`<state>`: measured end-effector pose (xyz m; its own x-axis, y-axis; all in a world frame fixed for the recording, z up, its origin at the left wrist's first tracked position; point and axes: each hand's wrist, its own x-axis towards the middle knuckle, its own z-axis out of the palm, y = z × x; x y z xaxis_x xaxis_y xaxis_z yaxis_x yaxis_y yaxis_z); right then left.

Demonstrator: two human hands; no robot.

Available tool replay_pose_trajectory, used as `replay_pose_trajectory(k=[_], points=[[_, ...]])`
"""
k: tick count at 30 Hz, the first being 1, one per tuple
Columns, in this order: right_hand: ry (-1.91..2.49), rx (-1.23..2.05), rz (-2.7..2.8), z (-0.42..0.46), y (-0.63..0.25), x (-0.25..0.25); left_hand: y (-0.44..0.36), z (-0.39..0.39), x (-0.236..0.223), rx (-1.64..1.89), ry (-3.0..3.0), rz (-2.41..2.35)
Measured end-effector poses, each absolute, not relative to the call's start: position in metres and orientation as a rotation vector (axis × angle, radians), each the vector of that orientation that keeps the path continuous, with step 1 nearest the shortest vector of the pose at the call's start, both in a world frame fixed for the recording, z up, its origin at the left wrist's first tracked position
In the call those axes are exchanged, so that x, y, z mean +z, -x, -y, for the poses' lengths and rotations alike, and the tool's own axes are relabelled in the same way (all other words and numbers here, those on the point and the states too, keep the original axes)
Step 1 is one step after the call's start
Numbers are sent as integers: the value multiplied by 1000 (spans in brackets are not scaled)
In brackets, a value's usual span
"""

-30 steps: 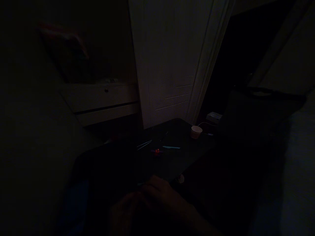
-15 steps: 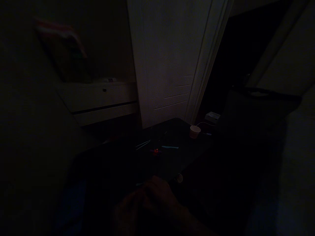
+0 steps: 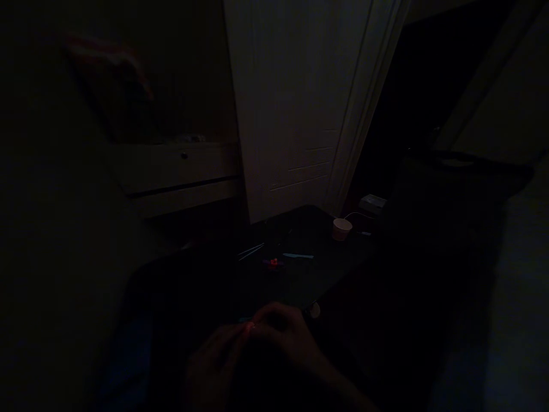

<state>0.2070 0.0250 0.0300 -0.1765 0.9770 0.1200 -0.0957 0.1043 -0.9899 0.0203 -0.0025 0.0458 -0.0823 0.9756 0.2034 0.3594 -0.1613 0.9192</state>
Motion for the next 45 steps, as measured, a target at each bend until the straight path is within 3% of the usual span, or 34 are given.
replay_pose_trajectory(k=[14,21,30,36,45], points=[[885,921,1640,-5,-211,45,-44,7,41,1255,-939,-1445],[931,1112,1547,-9,-213,41,-61,16,44,1319,-751,-1385],[1100,1092,1340,0,-202,47,-49,9,38,1476,-1489,-1601],[1107,1066,1249,-3,-204,50,-47,16,43,1462,-1755,-1389],[868,490,1596,1,-211,45,-49,16,52,1241,-1248,-1518]])
